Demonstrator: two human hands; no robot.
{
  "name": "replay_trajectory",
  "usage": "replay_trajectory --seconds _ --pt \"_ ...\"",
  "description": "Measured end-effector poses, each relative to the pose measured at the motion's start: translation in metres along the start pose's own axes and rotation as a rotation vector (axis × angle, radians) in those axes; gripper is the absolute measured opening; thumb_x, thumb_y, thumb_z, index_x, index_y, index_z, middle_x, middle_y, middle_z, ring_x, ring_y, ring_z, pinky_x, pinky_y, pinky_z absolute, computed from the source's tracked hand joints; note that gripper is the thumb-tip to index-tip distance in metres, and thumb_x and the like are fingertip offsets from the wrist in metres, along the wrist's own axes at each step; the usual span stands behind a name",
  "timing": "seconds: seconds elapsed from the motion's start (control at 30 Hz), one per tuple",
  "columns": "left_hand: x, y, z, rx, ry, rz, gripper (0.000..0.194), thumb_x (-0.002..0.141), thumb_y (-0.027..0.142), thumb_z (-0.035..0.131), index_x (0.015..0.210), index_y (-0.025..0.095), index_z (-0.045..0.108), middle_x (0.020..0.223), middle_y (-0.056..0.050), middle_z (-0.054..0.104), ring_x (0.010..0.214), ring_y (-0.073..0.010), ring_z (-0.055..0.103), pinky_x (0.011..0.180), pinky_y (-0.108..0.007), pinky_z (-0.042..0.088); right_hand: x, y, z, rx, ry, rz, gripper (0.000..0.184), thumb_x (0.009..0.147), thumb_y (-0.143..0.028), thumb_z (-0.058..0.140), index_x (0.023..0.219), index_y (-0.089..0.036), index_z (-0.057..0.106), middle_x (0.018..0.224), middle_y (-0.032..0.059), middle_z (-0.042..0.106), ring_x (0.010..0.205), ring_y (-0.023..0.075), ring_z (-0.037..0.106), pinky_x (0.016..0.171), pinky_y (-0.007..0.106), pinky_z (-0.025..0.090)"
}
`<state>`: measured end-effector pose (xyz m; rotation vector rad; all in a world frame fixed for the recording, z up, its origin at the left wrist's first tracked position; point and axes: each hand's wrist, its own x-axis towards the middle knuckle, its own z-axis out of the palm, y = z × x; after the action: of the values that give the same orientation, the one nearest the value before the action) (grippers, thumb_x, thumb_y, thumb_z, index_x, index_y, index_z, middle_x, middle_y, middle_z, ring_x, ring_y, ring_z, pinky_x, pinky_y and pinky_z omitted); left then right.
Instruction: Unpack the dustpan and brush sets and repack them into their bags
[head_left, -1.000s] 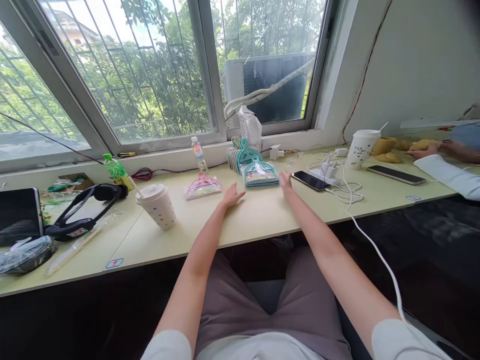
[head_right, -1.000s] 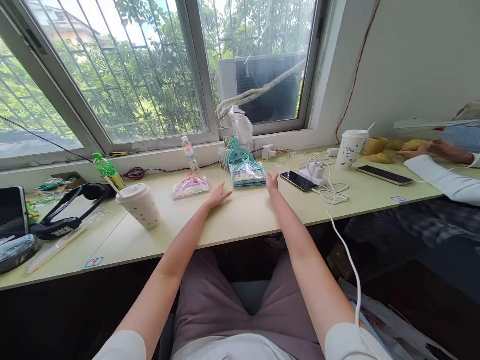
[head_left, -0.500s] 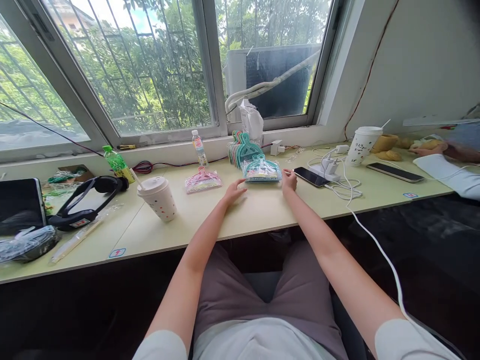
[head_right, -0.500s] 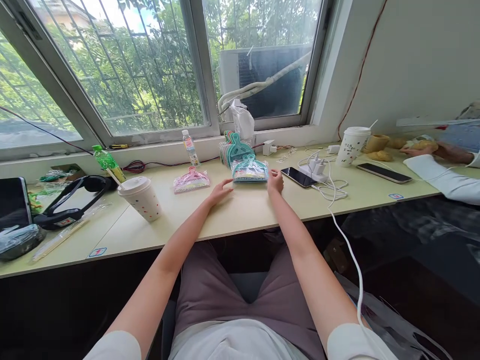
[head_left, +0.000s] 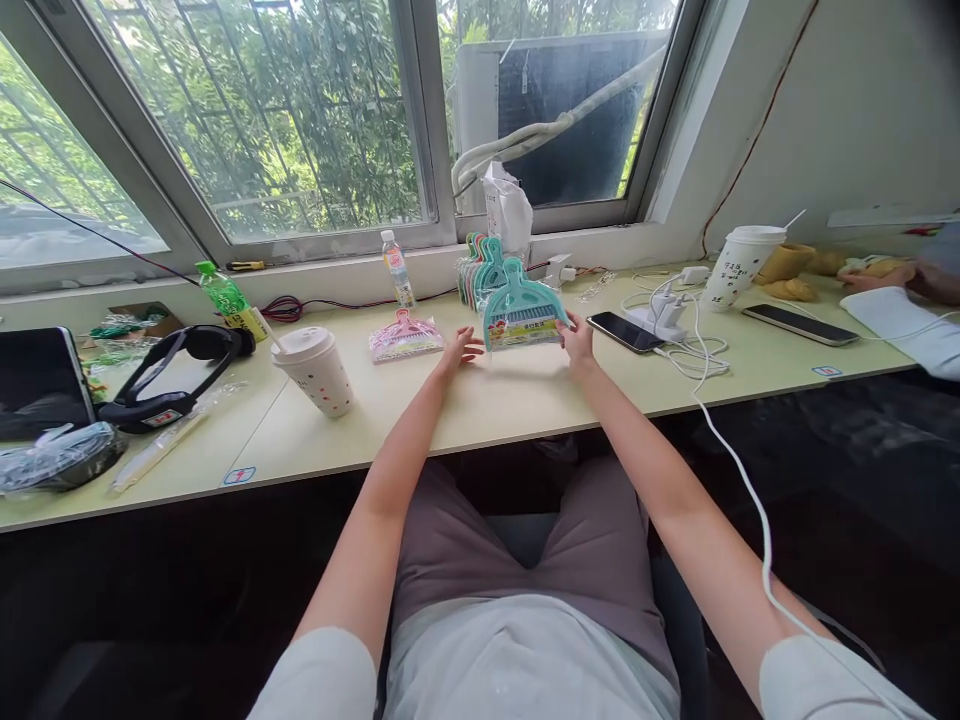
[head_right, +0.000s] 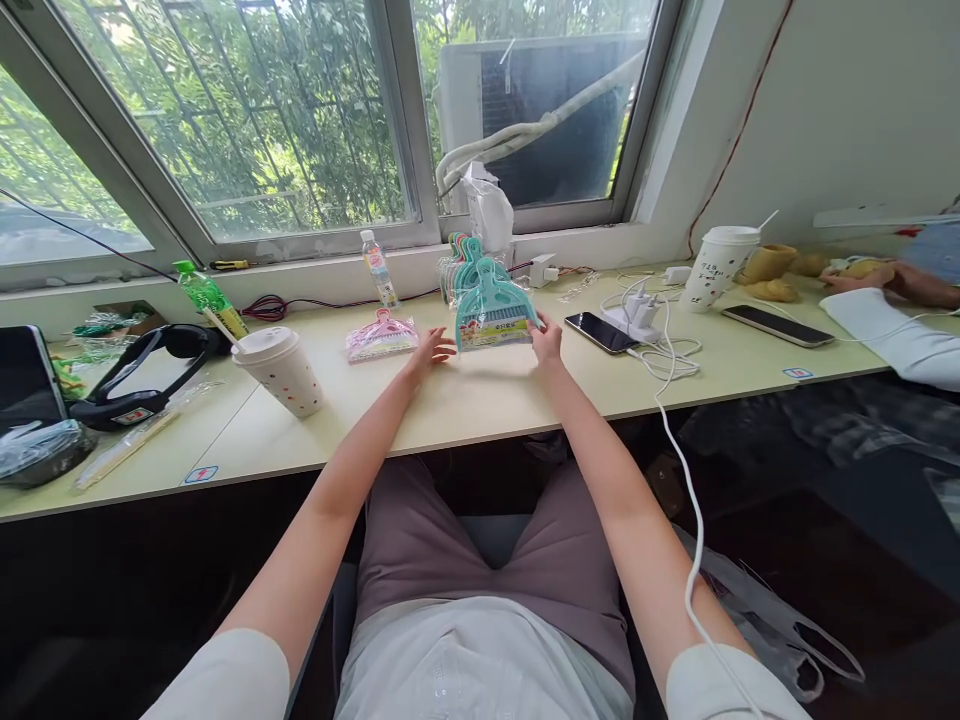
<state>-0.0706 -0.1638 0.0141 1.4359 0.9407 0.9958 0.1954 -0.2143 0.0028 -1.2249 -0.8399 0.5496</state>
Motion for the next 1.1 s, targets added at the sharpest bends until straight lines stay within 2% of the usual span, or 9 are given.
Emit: replay_trajectory --seconds 0.17,0.27,0.4,0.5,0.57,0.63,0.83,1.0,1.1 --pt "-0.007 0.000 -0.001 -0.051 -0.231 0.012 0.065 0.072 0.052 0.081 0.126 0.024 0.057 0.123 -0.012 0.071 0.111 -0.0275 0.068 0.084 -0.037 0.057 -0.006 0.005 0.013 0.042 -0.176 -0.122 0.044 0.078 -0.048 0.070 0.115 -0.024 0.068 0.096 0.0025 0.072 0.080 0.0169 0.066 0.064 0.025 0.053" --pt "-0.008 -0.002 0.000 -0.080 -0.151 -0.028 0.062 0.066 0.043 0.085 0.118 0.020 0.060 0.106 -0.009 0.075 0.107 -0.0278 0.071 0.090 -0.040 0.057 -0.015 0.003 0.015 -0.174 -0.244 -0.189 0.044 0.084 -0.042 0.064 0.123 -0.022 0.065 0.106 0.0065 0.073 0.093 0.0230 0.069 0.082 0.035 0.057" --pt "-0.003 -0.004 -0.002 -0.206 0.004 -0.034 0.047 0.070 0.030 0.081 0.112 0.019 0.062 0.098 -0.005 0.075 0.103 -0.0241 0.072 0.097 -0.040 0.056 -0.036 -0.009 0.016 -0.567 -0.230 -0.531 0.045 0.090 -0.029 0.062 0.135 -0.024 0.058 0.137 0.0100 0.064 0.124 0.0300 0.060 0.105 0.045 0.049" --pt "-0.002 -0.002 -0.003 -0.280 0.038 -0.027 0.053 0.071 0.022 0.081 0.120 0.021 0.059 0.107 -0.005 0.075 0.108 -0.0245 0.072 0.098 -0.041 0.057 -0.048 -0.015 0.020 -0.711 -0.359 -0.669 0.024 0.096 -0.025 0.054 0.115 -0.021 0.068 0.116 0.0103 0.073 0.112 0.0284 0.066 0.110 0.047 0.044" --pt "-0.002 0.001 -0.002 -0.301 0.049 -0.022 0.057 0.071 0.021 0.082 0.123 0.022 0.057 0.112 -0.006 0.074 0.112 -0.0255 0.070 0.098 -0.042 0.057 -0.051 -0.014 0.023 -0.759 -0.484 -0.623 0.018 0.097 -0.023 0.054 0.094 -0.020 0.071 0.090 0.0075 0.075 0.091 0.0258 0.070 0.108 0.047 0.044" --pt "-0.003 0.004 0.000 -0.322 0.046 0.007 0.058 0.071 0.021 0.083 0.123 0.022 0.057 0.115 -0.006 0.074 0.114 -0.0256 0.069 0.099 -0.042 0.057 -0.050 -0.012 0.026 -0.702 -0.547 -0.536 0.022 0.097 -0.027 0.058 0.081 -0.019 0.071 0.082 0.0060 0.075 0.084 0.0240 0.070 0.102 0.043 0.047" --pt "-0.009 0.007 0.001 -0.269 -0.120 0.038 0.054 0.070 0.024 0.085 0.119 0.018 0.063 0.115 -0.009 0.074 0.114 -0.0264 0.069 0.103 -0.044 0.054 -0.036 -0.009 0.027 -0.136 -0.432 -0.199 0.048 0.085 -0.068 0.069 0.077 -0.020 0.069 0.075 0.0042 0.076 0.061 0.0142 0.065 0.060 0.025 0.051" --pt "-0.014 0.006 0.000 -0.243 -0.155 0.050 0.065 0.073 0.025 0.083 0.133 0.023 0.060 0.119 -0.009 0.074 0.117 -0.0283 0.068 0.104 -0.048 0.054 -0.034 -0.009 0.025 -0.108 -0.495 0.099 0.052 0.082 -0.064 0.076 0.063 -0.017 0.065 0.053 0.0036 0.066 0.041 0.0089 0.053 0.038 0.019 0.040" --pt "-0.015 0.006 0.001 -0.251 -0.144 0.073 0.071 0.073 0.022 0.083 0.139 0.026 0.056 0.119 -0.008 0.074 0.119 -0.0279 0.067 0.104 -0.048 0.053 -0.035 -0.010 0.025 -0.073 -0.508 0.144 0.048 0.083 -0.063 0.076 0.071 -0.017 0.067 0.062 0.0047 0.072 0.043 0.0092 0.059 0.042 0.019 0.050"
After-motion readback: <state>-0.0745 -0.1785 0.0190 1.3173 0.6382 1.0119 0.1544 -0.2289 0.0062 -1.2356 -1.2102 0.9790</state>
